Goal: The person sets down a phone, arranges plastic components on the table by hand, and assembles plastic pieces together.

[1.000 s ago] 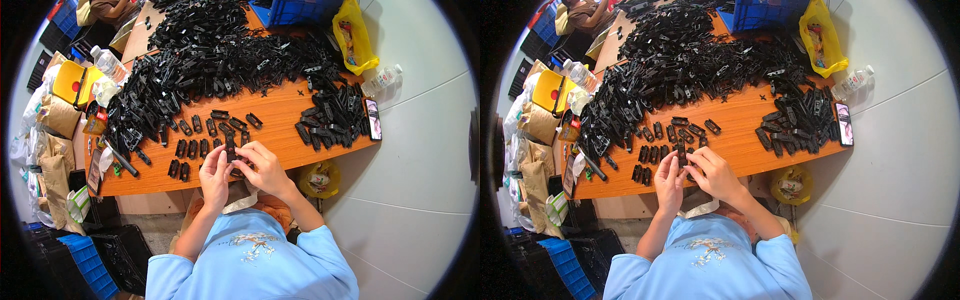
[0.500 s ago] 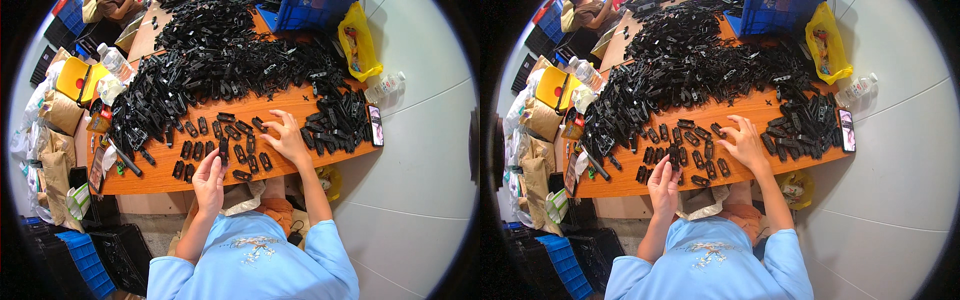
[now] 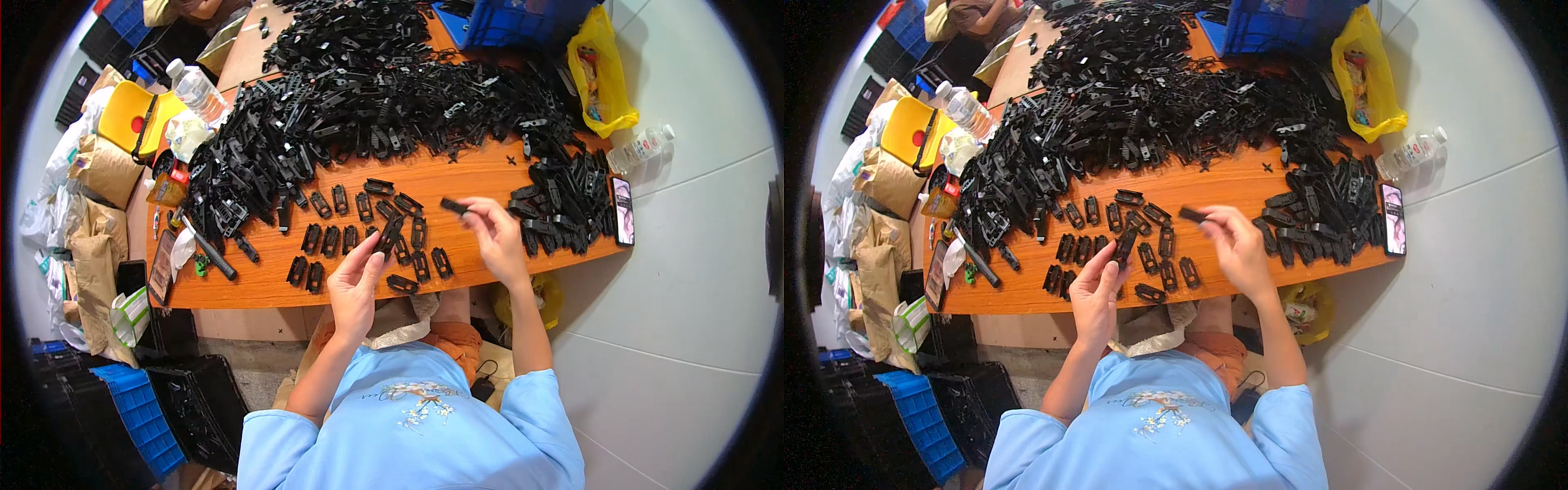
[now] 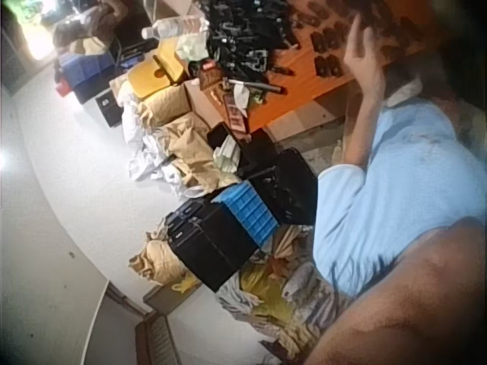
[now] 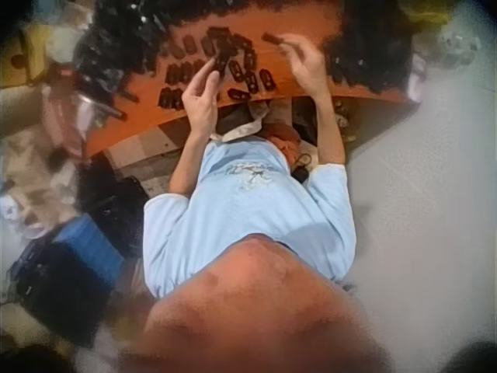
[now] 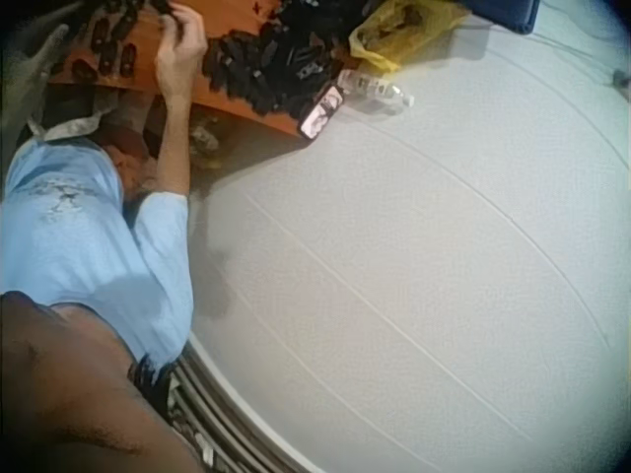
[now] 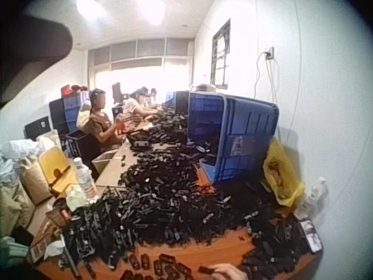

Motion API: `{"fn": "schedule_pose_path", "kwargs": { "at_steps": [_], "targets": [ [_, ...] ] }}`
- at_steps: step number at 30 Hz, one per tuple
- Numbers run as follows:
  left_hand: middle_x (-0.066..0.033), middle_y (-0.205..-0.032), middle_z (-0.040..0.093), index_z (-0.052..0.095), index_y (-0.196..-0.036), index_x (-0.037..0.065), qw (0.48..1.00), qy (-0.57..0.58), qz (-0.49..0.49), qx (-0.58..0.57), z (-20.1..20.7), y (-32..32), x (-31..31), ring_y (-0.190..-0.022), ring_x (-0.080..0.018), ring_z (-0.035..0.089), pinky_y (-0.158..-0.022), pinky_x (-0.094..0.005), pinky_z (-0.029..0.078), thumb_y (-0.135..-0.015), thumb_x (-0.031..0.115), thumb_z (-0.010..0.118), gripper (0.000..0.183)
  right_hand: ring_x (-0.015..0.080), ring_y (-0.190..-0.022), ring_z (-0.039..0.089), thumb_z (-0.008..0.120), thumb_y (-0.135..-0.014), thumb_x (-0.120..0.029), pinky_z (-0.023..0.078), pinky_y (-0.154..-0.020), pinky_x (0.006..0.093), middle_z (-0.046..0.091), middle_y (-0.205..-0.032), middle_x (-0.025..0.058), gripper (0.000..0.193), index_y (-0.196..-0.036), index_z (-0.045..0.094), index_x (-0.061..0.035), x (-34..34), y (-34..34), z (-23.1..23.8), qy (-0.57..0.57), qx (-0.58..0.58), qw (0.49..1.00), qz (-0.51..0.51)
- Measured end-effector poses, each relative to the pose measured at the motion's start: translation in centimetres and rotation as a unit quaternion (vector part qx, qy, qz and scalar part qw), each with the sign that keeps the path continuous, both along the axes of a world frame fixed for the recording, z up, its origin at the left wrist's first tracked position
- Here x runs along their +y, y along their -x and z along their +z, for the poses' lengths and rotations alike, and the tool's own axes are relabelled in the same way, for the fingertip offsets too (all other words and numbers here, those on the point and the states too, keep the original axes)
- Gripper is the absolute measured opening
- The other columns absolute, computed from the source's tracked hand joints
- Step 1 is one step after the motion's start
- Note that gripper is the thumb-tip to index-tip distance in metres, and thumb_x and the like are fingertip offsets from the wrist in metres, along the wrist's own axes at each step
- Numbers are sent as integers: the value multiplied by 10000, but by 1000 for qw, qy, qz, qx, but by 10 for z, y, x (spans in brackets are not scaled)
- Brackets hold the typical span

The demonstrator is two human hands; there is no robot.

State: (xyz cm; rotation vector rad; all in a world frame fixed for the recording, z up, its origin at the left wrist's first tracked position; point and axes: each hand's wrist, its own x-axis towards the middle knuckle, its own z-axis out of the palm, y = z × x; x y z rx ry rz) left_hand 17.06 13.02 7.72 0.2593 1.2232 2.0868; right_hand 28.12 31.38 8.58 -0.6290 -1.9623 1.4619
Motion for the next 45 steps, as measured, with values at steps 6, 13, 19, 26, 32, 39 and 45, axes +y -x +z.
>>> {"fn": "schedule_pose_path", "kwargs": {
  "at_steps": [6, 13, 19, 26, 32, 39, 45],
  "targets": [
    [-77, -1031, 615, 574, -1093, -31, 990, 66, 13, 126, 2, 2, 7, -894, -88, 571, -806, -207, 451, -825, -24, 595, 269, 121, -759, 576, 522, -847, 42, 479, -678, 234, 585, -926, 90, 115, -934, 594, 59, -31, -17, 40, 105, -20, 979, 171],
    [-91, -1021, 618, 604, -1074, -37, 986, 48, -37, 157, 17, -4, 16, -859, -79, 558, -777, -186, 435, -816, -38, 599, 259, 94, -751, 567, 552, -866, -44, 467, -659, 217, 475, -1155, 76, 98, -835, 589, 41, -40, -19, 37, 197, 22, 977, 80],
    [-29, -917, 599, 609, -1086, -18, 971, 80, -24, 222, 24, -5, 18, -792, -50, 513, -698, -166, 403, -829, -11, 594, 257, 80, -788, 531, 580, -855, -67, 438, -691, 227, 334, -1325, 85, 118, -781, 589, 25, -40, -26, 43, 165, 37, 981, 90],
    [-37, -911, 603, 618, -1078, -7, 971, 80, -24, 225, 28, -7, 16, -795, -62, 518, -702, -176, 406, -844, 33, 593, 239, 115, -981, 459, 605, -849, -117, 386, -853, 278, 361, -1318, 123, 134, -811, 635, 7, -43, -21, 34, 183, 53, 979, 71],
    [-46, -938, 602, 614, -1076, -13, 967, 82, -35, 237, 31, -6, 13, -847, -76, 527, -759, -189, 409, -860, 73, 584, 235, 140, -1029, 464, 585, -863, -114, 392, -883, 288, 375, -1303, 133, 140, -842, 642, 13, -46, -19, 34, 236, 61, 967, 77],
    [-34, -917, 602, 623, -1063, -8, 960, 100, -22, 262, 32, -6, 15, -804, -60, 513, -697, -175, 394, -857, 87, 594, 229, 149, -1058, 462, 570, -873, -151, 351, -923, 318, 409, -1297, 159, 183, -794, 633, 1, -50, -19, 34, 303, 67, 947, 84],
    [-27, -878, 591, 627, -1059, -4, 964, 102, -18, 243, 32, -7, 15, -766, -53, 515, -651, -172, 398, -852, 53, 590, 218, 143, -1031, 475, 576, -872, -135, 392, -892, 294, 384, -1301, 140, 164, -845, 642, 13, -50, -19, 26, 277, 73, 954, 88]
  ]
}}
